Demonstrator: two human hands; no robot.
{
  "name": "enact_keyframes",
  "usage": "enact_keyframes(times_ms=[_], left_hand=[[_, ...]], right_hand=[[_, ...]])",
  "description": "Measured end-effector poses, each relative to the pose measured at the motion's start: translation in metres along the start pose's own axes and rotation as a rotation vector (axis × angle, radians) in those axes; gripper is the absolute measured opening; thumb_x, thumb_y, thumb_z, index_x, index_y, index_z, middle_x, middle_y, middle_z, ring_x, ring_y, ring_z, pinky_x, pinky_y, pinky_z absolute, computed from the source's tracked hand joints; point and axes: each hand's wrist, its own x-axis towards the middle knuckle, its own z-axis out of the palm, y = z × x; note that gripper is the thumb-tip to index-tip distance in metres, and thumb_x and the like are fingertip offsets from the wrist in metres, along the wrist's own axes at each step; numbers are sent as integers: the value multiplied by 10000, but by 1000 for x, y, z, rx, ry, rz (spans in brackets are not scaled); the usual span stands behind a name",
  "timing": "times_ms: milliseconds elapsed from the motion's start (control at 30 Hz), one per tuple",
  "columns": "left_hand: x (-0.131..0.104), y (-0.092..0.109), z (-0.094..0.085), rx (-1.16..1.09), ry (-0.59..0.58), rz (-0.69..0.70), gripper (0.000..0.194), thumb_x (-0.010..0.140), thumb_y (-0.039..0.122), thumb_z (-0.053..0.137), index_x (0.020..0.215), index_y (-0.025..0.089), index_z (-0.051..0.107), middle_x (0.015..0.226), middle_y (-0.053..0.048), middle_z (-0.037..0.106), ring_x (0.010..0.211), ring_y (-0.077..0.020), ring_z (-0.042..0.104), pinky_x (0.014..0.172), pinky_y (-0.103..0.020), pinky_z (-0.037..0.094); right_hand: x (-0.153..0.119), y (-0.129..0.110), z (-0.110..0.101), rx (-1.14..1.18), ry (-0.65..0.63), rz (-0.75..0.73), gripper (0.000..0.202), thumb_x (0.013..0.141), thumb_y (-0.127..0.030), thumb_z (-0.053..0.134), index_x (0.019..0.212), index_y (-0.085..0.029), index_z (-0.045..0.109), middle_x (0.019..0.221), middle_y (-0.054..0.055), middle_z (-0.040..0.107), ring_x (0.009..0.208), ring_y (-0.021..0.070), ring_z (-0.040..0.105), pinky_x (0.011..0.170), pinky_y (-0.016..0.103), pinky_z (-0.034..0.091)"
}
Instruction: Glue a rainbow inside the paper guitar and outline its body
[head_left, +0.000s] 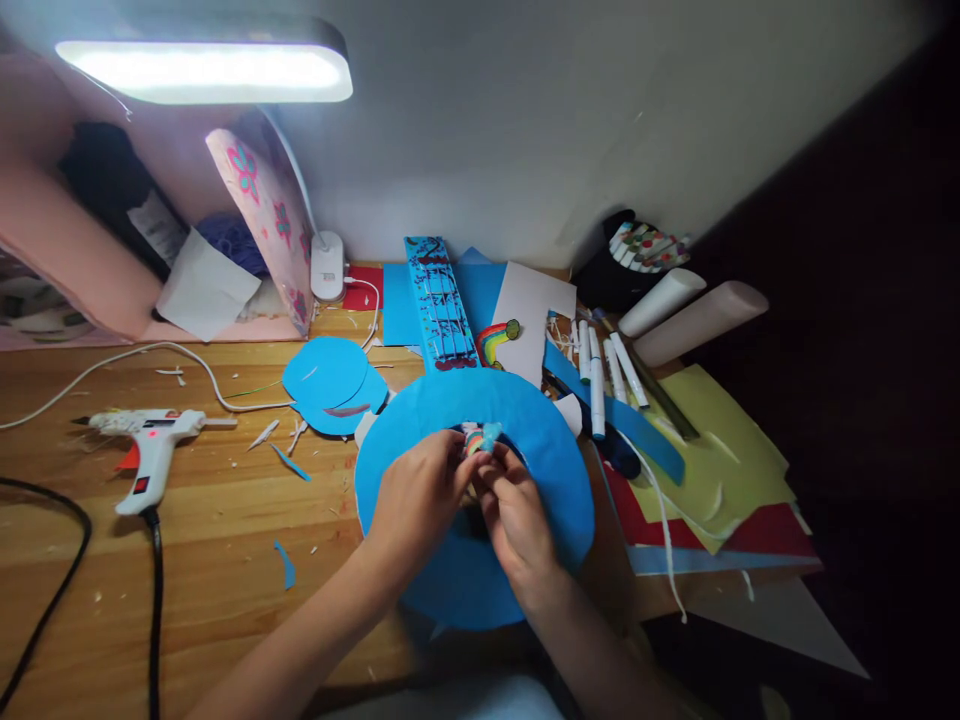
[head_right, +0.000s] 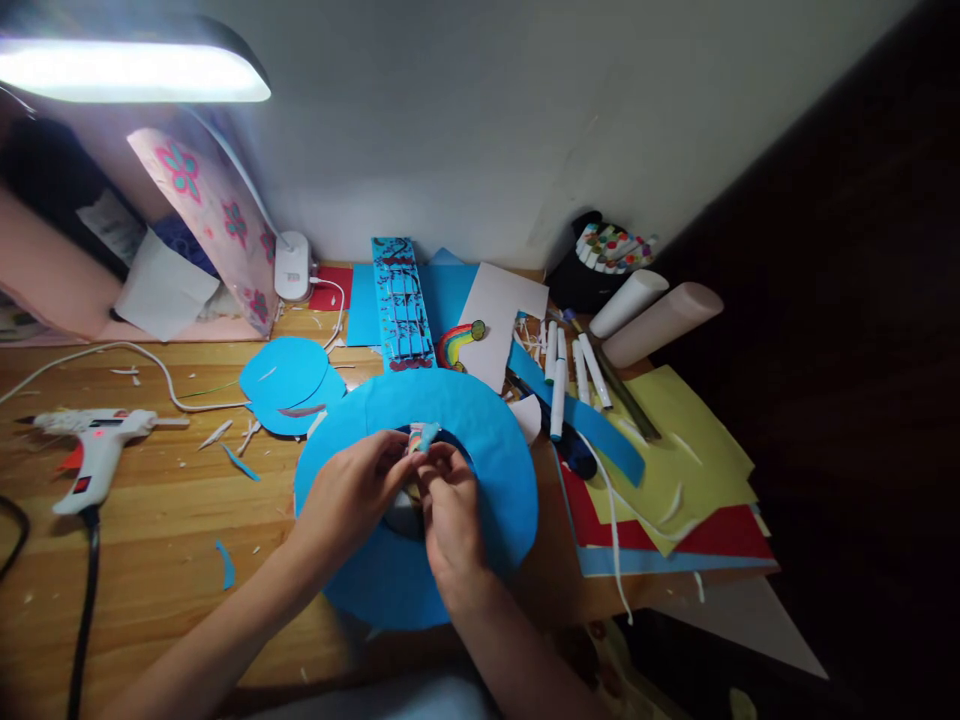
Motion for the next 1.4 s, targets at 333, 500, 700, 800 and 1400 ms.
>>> enact_keyframes(times_ms=[333,500,700,800,1400], left_hand=[[2,-6,5,-2,49,-24,224,918,265,405,749,178,524,704,-27,600,624,-153,500,579,-271,280],[4,-5,4,-35,60,-26,237,911,270,401,728,180,521,681,-14,592,600,-136,475,570,-258,279],[4,-5,3,-59,62,-25,234,898,274,407,733,182,546,686,-12,607,606,-130,486,572,-245,294],[3,-6,2,-62,64,-37,245,893,278,414,721,179,558,679,-16,615,607,-133,495,572,-246,299],[6,-7,1,-116,59,-57,185,847,230,472,738,164,606,663,-6,621,609,-131,515,566,-244,293]], right_hand=[[4,-6,-3,-185,-72,-183,233,626,-189,763,774,-199,584,877,0,717,908,142,665,833,243,511],[3,-12,-10,-557,-150,-387,53,764,-199,646,789,-201,599,871,24,697,838,163,670,790,296,532],[-14,-31,-17,-1037,-142,-703,100,756,-174,662,831,-239,667,886,38,689,863,208,626,803,343,487],[-26,-33,-20,-1184,-294,-733,65,776,-200,678,747,-258,685,760,22,672,776,202,615,735,321,461],[-23,8,-11,-1101,-68,-526,210,841,-264,544,821,-250,753,768,102,725,660,240,628,604,330,403]])
